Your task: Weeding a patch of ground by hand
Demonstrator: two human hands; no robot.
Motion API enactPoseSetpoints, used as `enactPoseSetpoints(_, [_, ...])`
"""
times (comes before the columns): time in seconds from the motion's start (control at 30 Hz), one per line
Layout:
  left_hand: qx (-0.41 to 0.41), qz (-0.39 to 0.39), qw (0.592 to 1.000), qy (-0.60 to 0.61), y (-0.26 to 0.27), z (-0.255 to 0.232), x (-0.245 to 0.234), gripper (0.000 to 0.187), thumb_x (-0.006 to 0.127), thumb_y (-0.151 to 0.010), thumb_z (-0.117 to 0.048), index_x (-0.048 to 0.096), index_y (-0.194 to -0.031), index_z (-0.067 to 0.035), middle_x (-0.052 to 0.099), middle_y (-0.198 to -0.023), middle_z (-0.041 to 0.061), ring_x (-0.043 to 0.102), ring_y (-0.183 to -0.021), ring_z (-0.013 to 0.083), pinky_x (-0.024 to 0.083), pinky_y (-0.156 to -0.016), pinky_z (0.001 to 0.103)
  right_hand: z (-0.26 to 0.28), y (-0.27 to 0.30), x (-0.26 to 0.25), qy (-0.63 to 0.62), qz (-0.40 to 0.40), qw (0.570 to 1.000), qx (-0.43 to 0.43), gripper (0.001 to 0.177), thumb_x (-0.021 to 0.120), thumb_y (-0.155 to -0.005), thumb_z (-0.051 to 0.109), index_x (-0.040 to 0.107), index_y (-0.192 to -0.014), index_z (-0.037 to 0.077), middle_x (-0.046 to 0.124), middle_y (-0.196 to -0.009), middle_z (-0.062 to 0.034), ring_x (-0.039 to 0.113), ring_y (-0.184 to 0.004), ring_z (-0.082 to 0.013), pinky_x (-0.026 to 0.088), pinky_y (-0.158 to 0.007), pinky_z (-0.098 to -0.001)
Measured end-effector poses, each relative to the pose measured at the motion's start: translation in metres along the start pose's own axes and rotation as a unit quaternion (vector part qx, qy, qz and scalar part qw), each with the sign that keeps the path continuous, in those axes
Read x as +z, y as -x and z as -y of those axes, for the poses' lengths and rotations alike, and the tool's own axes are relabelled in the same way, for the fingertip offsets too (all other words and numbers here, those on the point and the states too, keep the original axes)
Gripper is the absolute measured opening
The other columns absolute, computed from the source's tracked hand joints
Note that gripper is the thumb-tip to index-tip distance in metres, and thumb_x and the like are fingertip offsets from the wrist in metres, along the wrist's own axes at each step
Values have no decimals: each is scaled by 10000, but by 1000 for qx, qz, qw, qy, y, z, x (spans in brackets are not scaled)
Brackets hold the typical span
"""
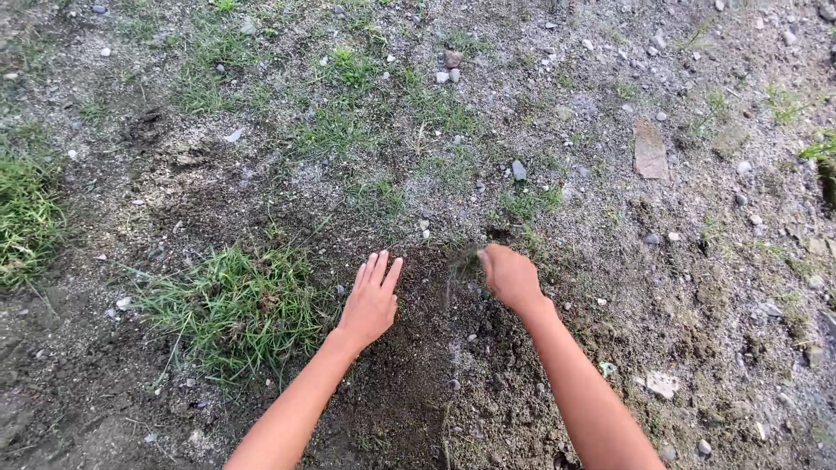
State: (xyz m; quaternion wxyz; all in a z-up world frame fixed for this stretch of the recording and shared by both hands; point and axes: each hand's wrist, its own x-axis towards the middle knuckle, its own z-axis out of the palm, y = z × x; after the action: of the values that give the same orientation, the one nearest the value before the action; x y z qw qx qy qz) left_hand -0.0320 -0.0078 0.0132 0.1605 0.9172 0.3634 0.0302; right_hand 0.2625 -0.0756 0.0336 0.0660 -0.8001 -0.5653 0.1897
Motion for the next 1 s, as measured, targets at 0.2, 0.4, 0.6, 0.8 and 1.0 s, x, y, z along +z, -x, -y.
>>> enactPoseSetpoints(0.2, [-35, 14, 998, 51, 3, -3, -19, 695, 579, -950, -90, 311, -1591, -85, 306, -1597, 257, 280, -1504, 430, 251, -1223, 549, -2, 11, 14, -220, -76, 971, 46, 347, 433, -1075, 316, 640, -1026, 41, 682, -945, -277, 671, -989, -498, 484, -799, -618])
enactPoseSetpoints(0.4, [-49, 40, 992, 109, -1, -24, -37, 673, 570, -976, -132, 316, -1599, -134, 326, -1602, 217, 299, -1507, 391, 270, -1228, 509, -12, 19, 14, -97, -4, 995, 29, 299, 494, -1019, 381, 699, -1021, 162, 727, -993, -161, 705, -1001, -419, 566, -857, -539])
enactPoseSetpoints(0.6, [-331, 74, 657, 674, -27, -50, -54, 623, 450, -1076, -484, 369, -1557, -97, 489, -1476, 283, 581, -1308, 362, 523, -1065, 442, 29, 35, 6, -229, -111, 954, -156, 137, 632, -973, 145, 756, -1015, 107, 757, -1005, -134, 708, -993, -368, 567, -867, -455])
enactPoseSetpoints(0.8, [-277, 34, 595, 753, -25, -62, -5, 622, 662, -911, 47, 452, -1493, -9, 559, -1417, 284, 684, -1118, 346, 641, -870, 405, 59, 68, 39, -81, -78, 986, -120, 284, 546, -999, 257, 662, -1237, 155, 702, -1115, -95, 722, -968, -350, 596, -799, -471])
enactPoseSetpoints(1.0, [-291, 46, 794, 532, -16, -70, -59, 837, 766, -829, 61, 370, -1560, -42, 716, -1153, 309, 769, -800, 261, 660, -701, 295, 109, 98, -30, -317, 2, 948, -31, 671, 593, -967, 286, 381, -1569, 81, 447, -1453, -298, 445, -1377, -530, 406, -1113, -630])
